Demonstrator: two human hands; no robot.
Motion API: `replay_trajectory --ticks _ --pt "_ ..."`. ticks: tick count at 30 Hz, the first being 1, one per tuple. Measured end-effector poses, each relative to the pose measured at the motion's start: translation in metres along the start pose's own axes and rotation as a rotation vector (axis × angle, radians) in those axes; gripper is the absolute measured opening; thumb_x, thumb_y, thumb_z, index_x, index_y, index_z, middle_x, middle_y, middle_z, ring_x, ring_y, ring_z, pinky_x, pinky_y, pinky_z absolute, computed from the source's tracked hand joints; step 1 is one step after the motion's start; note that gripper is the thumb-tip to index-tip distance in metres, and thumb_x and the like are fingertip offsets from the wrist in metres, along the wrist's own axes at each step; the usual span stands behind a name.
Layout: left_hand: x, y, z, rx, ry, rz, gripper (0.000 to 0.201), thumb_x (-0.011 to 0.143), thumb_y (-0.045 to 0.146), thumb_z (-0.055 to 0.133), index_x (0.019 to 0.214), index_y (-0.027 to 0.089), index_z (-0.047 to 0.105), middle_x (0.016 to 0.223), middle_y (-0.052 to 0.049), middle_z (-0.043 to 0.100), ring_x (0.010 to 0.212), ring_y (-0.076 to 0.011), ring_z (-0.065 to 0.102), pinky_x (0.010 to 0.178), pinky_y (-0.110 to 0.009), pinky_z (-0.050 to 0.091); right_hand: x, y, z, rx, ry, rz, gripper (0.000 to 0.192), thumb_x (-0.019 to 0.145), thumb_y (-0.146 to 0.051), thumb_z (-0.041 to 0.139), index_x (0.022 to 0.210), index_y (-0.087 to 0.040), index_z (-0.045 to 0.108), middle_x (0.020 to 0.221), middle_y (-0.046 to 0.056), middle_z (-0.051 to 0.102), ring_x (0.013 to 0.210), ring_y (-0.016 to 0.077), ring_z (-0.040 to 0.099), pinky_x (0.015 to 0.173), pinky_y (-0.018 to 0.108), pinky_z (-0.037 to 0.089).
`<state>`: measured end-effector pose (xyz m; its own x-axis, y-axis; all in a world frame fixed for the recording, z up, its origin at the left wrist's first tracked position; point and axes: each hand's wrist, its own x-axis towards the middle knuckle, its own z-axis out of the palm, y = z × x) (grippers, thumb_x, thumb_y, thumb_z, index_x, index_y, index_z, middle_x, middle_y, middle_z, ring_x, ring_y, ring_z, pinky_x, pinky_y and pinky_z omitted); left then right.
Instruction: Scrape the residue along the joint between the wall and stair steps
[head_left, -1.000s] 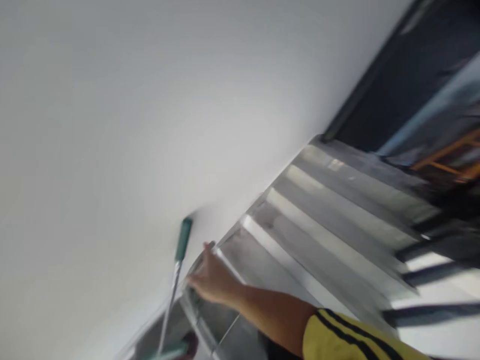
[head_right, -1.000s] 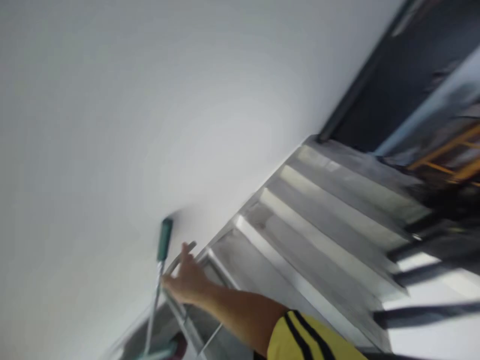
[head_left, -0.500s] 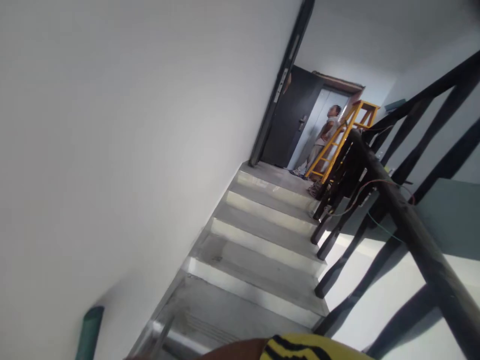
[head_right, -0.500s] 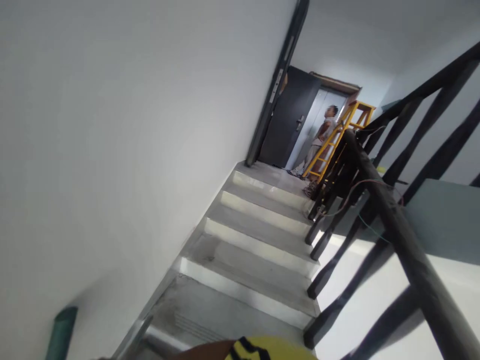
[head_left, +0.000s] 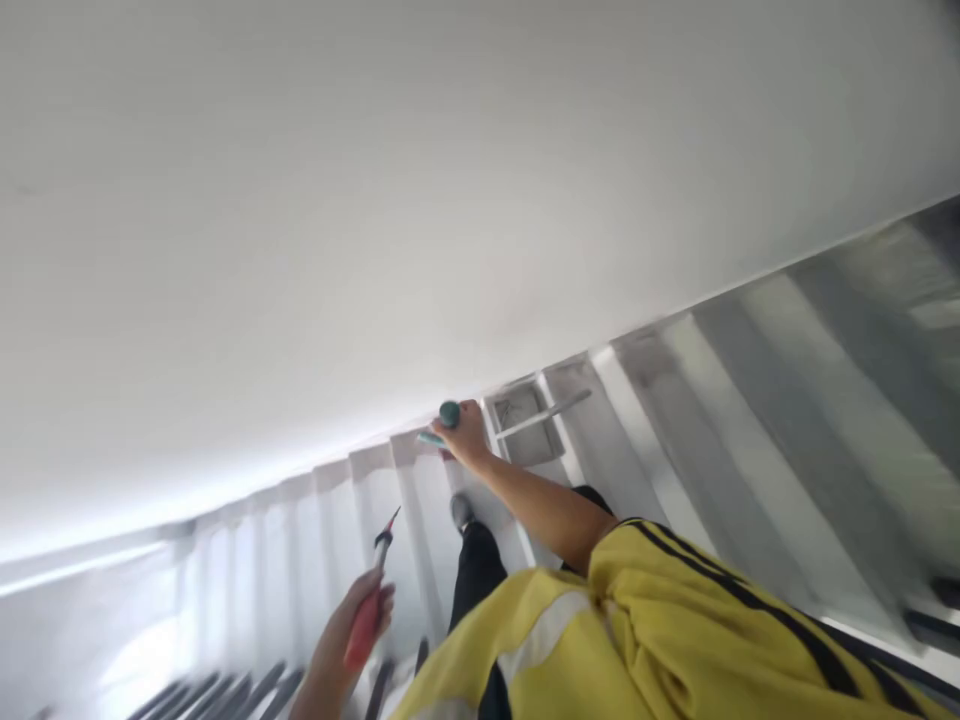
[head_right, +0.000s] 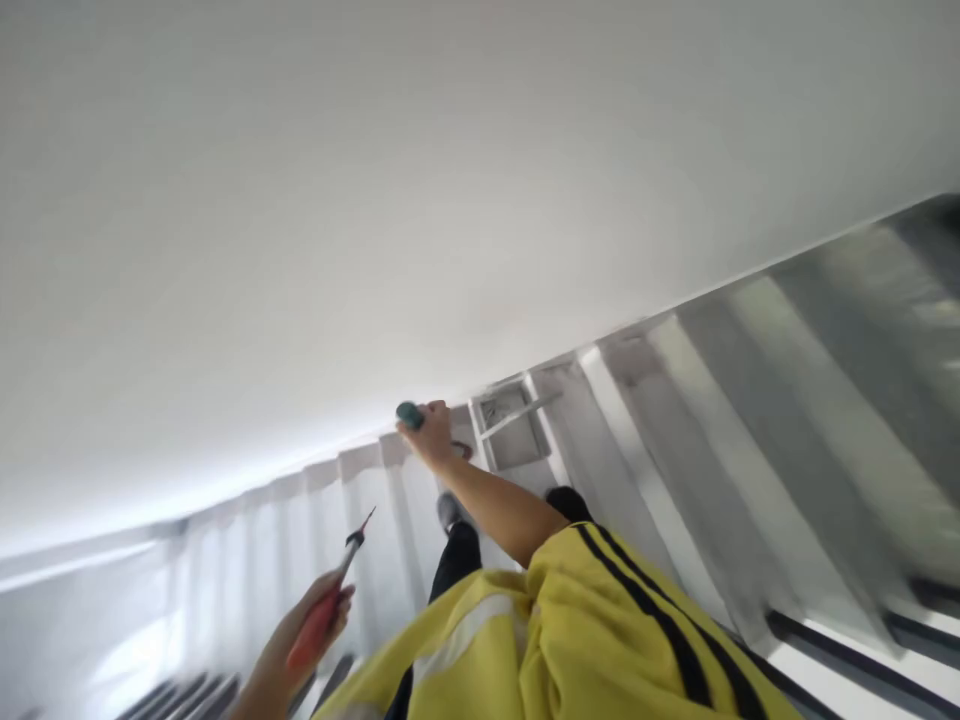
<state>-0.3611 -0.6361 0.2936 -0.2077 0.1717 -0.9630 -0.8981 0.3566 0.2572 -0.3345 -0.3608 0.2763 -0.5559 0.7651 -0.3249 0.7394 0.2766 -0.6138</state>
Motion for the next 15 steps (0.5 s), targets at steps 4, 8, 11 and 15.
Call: replay_trajectory --ticks 4,8,11,15 --pt "0.021 0.017 0.013 -0.219 -0.061 -0.054 0.006 0.082 0.007 0.053 0.084 0.013 0.051 0.063 -0.001 0.054 0.049 -0.0066 0.053 0.045 -0.013 0.046 -0.056 0.03 0.055 0.119 -0.388 -0.09 0.034 0.075 -0.023 0.065 0.107 -0.017 0.06 0.081 0.0 0.06 0.078 0.0139 0.06 0.07 0.021 0.043" --pt "0.031 0.022 0.031 -0.277 -0.039 0.016 0.005 0.085 0.01 0.051 0.086 0.014 0.053 0.061 0.002 0.052 0.048 -0.0058 0.053 0.046 -0.013 0.047 -0.059 0.054 0.076 0.541 -0.738 0.175 0.027 0.076 -0.01 0.054 0.102 -0.017 0.057 0.074 -0.002 0.058 0.063 0.0087 0.059 0.062 0.018 0.047" --pt "0.026 0.016 0.043 -0.273 -0.026 0.054 0.006 0.085 0.019 0.055 0.083 0.014 0.053 0.062 0.001 0.054 0.052 -0.0082 0.056 0.049 -0.017 0.051 -0.053 0.068 0.091 0.792 -0.873 0.55 0.015 0.082 -0.016 0.045 0.094 -0.016 0.055 0.07 0.0 0.057 0.059 0.0124 0.06 0.059 0.029 0.053" --pt "0.018 0.002 0.067 -0.204 -0.124 0.062 0.02 0.077 0.027 0.068 0.078 0.013 0.053 0.061 -0.001 0.055 0.051 -0.0105 0.057 0.045 -0.017 0.049 -0.054 0.079 0.112 0.855 -0.817 0.737 0.009 0.083 -0.024 0.051 0.089 -0.018 0.049 0.058 -0.004 0.046 0.048 0.0123 0.053 0.054 0.033 0.053"
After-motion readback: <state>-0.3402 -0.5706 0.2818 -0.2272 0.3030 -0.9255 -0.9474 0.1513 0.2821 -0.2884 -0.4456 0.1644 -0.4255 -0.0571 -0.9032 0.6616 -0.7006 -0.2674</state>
